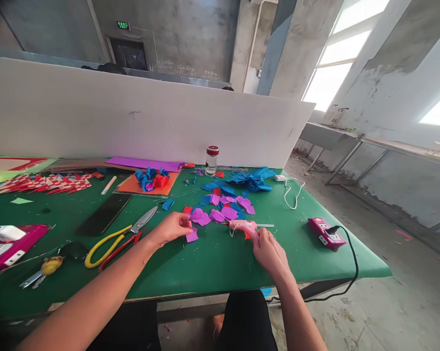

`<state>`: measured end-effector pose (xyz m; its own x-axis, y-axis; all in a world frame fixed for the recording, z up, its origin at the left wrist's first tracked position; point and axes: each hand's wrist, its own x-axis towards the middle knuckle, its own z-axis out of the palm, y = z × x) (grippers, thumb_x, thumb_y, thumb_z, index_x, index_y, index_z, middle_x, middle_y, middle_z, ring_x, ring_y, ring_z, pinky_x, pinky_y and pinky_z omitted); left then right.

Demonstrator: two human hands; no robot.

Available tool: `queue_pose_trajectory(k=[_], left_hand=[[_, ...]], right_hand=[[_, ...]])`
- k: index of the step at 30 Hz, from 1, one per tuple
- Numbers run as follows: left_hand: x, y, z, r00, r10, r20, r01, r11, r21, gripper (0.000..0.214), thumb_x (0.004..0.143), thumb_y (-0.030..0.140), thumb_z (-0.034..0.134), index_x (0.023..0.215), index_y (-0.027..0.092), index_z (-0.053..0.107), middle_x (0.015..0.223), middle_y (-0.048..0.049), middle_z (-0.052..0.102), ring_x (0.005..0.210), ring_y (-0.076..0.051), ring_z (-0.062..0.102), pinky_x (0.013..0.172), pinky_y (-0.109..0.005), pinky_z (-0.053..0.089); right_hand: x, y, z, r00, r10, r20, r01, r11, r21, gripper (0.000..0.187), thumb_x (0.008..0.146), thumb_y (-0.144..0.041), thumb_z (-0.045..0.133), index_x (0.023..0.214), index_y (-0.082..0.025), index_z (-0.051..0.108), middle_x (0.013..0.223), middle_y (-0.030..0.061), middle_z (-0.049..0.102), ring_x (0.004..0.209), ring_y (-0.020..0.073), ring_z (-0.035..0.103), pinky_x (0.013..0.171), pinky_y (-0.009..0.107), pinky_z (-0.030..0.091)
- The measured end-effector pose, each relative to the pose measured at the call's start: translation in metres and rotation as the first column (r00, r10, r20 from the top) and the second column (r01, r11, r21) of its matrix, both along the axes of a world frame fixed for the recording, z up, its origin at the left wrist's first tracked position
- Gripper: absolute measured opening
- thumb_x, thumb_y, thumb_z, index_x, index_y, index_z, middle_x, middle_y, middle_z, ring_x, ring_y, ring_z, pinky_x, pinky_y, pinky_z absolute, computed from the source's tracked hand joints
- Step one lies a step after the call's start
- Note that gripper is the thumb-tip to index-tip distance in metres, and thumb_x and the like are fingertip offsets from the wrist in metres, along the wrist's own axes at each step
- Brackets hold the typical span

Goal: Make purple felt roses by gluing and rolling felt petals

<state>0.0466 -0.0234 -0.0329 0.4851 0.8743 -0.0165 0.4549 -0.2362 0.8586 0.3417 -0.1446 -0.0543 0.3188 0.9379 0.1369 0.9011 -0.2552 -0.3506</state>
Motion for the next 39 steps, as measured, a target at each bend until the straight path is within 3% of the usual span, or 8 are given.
queue_pose_trajectory(k=[3, 6, 9, 14, 18, 25, 29, 39], left_hand=[[0.000, -0.001, 0.000, 0.999, 0.017, -0.040, -0.016, 1.000, 0.021, 0.010, 0.057, 0.024, 0.060, 0.058, 0.018, 0.052, 0.059, 0.0023, 0.057, 0.059, -0.015, 0.052, 0.057, -0.024, 0.037], [0.000, 0.000, -0.002, 0.993, 0.041, -0.108, -0.033, 0.997, 0.074, 0.007, 0.058, 0.022, 0.059, 0.057, 0.018, 0.054, 0.058, 0.0017, 0.058, 0.060, -0.015, 0.052, 0.056, -0.025, 0.036], [-0.001, 0.002, -0.003, 0.990, 0.048, -0.132, -0.032, 0.993, 0.118, 0.003, 0.057, 0.019, 0.058, 0.057, 0.018, 0.055, 0.057, 0.0019, 0.058, 0.059, -0.015, 0.053, 0.056, -0.024, 0.035], [0.000, 0.000, -0.001, 0.990, 0.051, -0.128, -0.036, 0.992, 0.117, 0.007, 0.057, 0.019, 0.061, 0.054, 0.018, 0.054, 0.054, 0.0030, 0.055, 0.057, -0.014, 0.050, 0.055, -0.024, 0.034], [0.000, -0.001, 0.004, 0.990, 0.046, -0.131, -0.034, 0.995, 0.096, 0.011, 0.057, 0.019, 0.062, 0.053, 0.018, 0.052, 0.052, 0.0037, 0.052, 0.055, -0.013, 0.048, 0.053, -0.024, 0.032], [-0.001, -0.002, 0.007, 0.987, 0.049, -0.154, -0.040, 0.997, 0.060, 0.012, 0.057, 0.018, 0.065, 0.052, 0.017, 0.054, 0.053, 0.0025, 0.056, 0.057, -0.015, 0.051, 0.053, -0.025, 0.031], [0.000, -0.002, 0.008, 0.984, 0.061, -0.168, -0.052, 0.997, 0.055, 0.011, 0.057, 0.016, 0.067, 0.052, 0.017, 0.057, 0.054, 0.0020, 0.060, 0.058, -0.015, 0.053, 0.054, -0.025, 0.033], [0.001, -0.003, 0.010, 0.981, 0.063, -0.185, -0.054, 0.997, 0.053, 0.014, 0.058, 0.016, 0.067, 0.051, 0.018, 0.055, 0.052, 0.0024, 0.058, 0.056, -0.015, 0.053, 0.053, -0.025, 0.032]], right_hand=[[-0.001, -0.007, 0.004, 0.982, 0.034, -0.186, -0.021, 0.997, 0.070, 0.021, 0.092, -0.040, 0.035, 0.084, -0.024, 0.046, 0.082, 0.0058, 0.068, 0.075, 0.0226, 0.064, 0.064, 0.030, 0.040], [-0.010, -0.013, 0.010, 0.901, 0.128, -0.414, -0.066, 0.985, 0.162, 0.027, 0.090, -0.048, 0.038, 0.096, -0.024, 0.048, 0.077, 0.0036, 0.068, 0.068, 0.0212, 0.064, 0.064, 0.030, 0.044], [-0.027, -0.017, 0.015, 0.839, 0.219, -0.499, -0.112, 0.965, 0.235, 0.035, 0.086, -0.049, 0.044, 0.106, -0.021, 0.051, 0.074, 0.0022, 0.065, 0.067, 0.0197, 0.061, 0.062, 0.028, 0.044], [-0.055, -0.018, 0.020, 0.759, 0.317, -0.569, -0.212, 0.946, 0.245, 0.026, 0.085, -0.047, 0.049, 0.089, -0.021, 0.050, 0.071, -0.0014, 0.059, 0.058, 0.0138, 0.051, 0.053, 0.024, 0.039], [-0.065, -0.014, 0.030, 0.763, 0.342, -0.549, -0.249, 0.939, 0.238, 0.027, 0.086, -0.048, 0.050, 0.083, -0.021, 0.047, 0.064, -0.0045, 0.052, 0.053, 0.0117, 0.045, 0.050, 0.023, 0.034], [-0.071, -0.001, 0.048, 0.789, 0.423, -0.446, -0.382, 0.906, 0.183, 0.027, 0.087, -0.043, 0.051, 0.096, -0.019, 0.057, 0.073, -0.0015, 0.060, 0.058, 0.0123, 0.045, 0.053, 0.022, 0.033], [-0.075, 0.003, 0.047, 0.807, 0.460, -0.370, -0.418, 0.888, 0.191, 0.025, 0.087, -0.039, 0.049, 0.101, -0.019, 0.058, 0.073, -0.0008, 0.061, 0.059, 0.0130, 0.046, 0.054, 0.022, 0.034], [-0.081, 0.003, 0.043, 0.841, 0.450, -0.301, -0.405, 0.892, 0.200, 0.022, 0.086, -0.041, 0.051, 0.088, -0.020, 0.057, 0.068, -0.0019, 0.056, 0.057, 0.0137, 0.045, 0.054, 0.023, 0.032]])
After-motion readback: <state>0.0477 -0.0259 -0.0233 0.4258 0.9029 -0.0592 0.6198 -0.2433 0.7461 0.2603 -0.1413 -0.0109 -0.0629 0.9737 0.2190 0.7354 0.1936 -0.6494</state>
